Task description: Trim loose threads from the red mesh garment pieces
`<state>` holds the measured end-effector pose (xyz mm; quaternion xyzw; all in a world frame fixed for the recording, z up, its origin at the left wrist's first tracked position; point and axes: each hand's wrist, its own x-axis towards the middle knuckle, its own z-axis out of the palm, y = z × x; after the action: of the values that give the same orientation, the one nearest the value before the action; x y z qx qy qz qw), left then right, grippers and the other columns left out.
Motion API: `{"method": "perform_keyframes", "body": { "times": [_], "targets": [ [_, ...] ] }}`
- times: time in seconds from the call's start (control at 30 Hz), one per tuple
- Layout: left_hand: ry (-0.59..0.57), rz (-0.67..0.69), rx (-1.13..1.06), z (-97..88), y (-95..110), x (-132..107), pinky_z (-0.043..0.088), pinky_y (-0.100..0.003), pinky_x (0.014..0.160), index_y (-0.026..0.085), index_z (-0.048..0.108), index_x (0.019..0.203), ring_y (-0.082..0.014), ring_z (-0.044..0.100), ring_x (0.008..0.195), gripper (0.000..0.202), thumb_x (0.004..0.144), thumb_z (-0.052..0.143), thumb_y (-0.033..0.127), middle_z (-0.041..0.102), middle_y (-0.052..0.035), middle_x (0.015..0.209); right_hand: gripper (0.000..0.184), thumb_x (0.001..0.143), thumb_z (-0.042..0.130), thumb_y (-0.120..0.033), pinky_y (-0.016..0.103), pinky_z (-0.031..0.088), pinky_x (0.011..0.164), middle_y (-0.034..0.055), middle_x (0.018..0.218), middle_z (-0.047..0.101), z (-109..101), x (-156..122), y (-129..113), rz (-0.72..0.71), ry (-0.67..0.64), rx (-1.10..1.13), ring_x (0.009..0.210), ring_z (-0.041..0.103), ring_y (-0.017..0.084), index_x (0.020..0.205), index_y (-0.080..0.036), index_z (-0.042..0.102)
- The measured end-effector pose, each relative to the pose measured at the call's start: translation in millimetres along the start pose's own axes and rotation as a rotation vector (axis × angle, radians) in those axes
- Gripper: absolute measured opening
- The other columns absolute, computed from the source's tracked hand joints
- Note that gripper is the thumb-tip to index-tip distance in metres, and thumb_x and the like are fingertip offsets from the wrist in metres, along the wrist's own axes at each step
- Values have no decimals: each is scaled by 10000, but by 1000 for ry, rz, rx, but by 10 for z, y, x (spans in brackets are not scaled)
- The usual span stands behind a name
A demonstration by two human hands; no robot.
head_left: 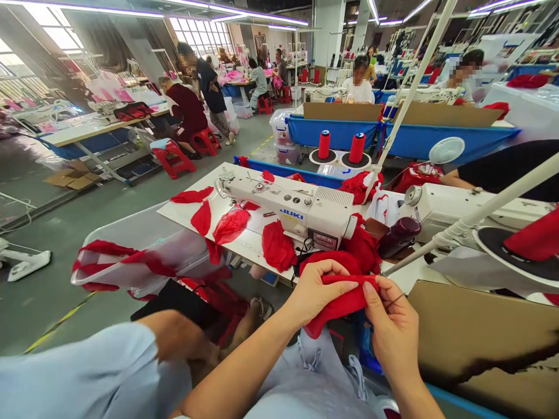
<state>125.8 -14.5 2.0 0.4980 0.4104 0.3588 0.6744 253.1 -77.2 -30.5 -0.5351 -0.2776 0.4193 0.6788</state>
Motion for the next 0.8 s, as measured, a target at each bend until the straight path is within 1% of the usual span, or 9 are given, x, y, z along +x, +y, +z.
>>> {"method": "perform_keyframes", "body": {
  "times": [0.07, 0.17, 0.2, 0.3, 0.37, 0.5, 0.53, 0.67, 0.8],
  "targets": [
    [4, 30, 12, -11, 3, -7, 375, -223, 629, 146, 664, 776, -97, 474, 631, 249, 690, 776, 351, 567, 37, 677, 251, 754, 779, -404, 183, 480, 571, 5, 787, 704, 1, -9, -12, 9, -17, 4, 650, 583, 112, 892, -213, 694],
    [-13, 105, 80, -61, 5, -23, 341, -209, 576, 190, 688, 1001, -82, 402, 562, 328, 707, 775, 303, 459, 82, 590, 258, 759, 769, -423, 191, 479, 546, 12, 763, 695, 21, -25, -30, 17, -37, -5, 613, 567, 114, 863, -201, 689],
    [-25, 122, 98, -81, 6, -29, 346, -211, 576, 196, 695, 1025, -86, 414, 564, 337, 712, 772, 294, 474, 77, 592, 266, 759, 766, -431, 196, 480, 539, 12, 751, 688, 35, -29, -35, 19, -42, -13, 603, 561, 115, 858, -197, 687],
    [-48, 96, 67, -140, 10, -43, 424, -240, 664, 165, 748, 884, -133, 555, 690, 207, 733, 749, 306, 661, -9, 752, 286, 755, 762, -449, 209, 486, 521, 10, 718, 660, 93, -39, -46, 34, -62, -31, 582, 555, 122, 838, -188, 679],
    [-28, 32, -11, -181, 9, -54, 453, -256, 703, 156, 758, 818, -156, 599, 739, 202, 717, 761, 331, 710, -39, 820, 290, 752, 761, -459, 203, 473, 493, 4, 702, 645, 143, -46, -47, 46, -71, -26, 555, 540, 114, 819, -189, 676],
    [0, -109, -159, -286, 9, -84, 456, -244, 640, 149, 754, 782, -133, 594, 649, 278, 621, 834, 362, 706, -23, 737, 294, 742, 769, -464, 166, 367, 392, -17, 651, 615, 240, -80, -21, 52, -67, -63, 469, 451, 79, 815, -195, 674],
    [8, -129, -187, -317, 12, -92, 455, -243, 630, 147, 752, 774, -129, 592, 635, 295, 599, 849, 364, 703, -19, 723, 297, 743, 767, -467, 167, 366, 389, -16, 647, 615, 262, -94, -8, 56, -67, -82, 472, 456, 83, 820, -196, 672],
    [47, -193, -286, -456, 39, -118, 448, -238, 604, 136, 737, 729, -120, 588, 595, 347, 520, 889, 367, 690, -10, 666, 314, 754, 748, -487, 205, 464, 489, 7, 682, 646, 353, -142, 42, 62, -84, -155, 570, 549, 127, 836, -195, 667],
    [56, -282, -362, -614, 53, -143, 445, -227, 580, 131, 730, 731, -115, 597, 583, 375, 485, 906, 353, 699, -16, 663, 341, 765, 716, -522, 232, 469, 536, 7, 671, 620, 417, -108, 71, 22, -99, -284, 591, 542, 136, 816, -194, 637]
  ]
}}
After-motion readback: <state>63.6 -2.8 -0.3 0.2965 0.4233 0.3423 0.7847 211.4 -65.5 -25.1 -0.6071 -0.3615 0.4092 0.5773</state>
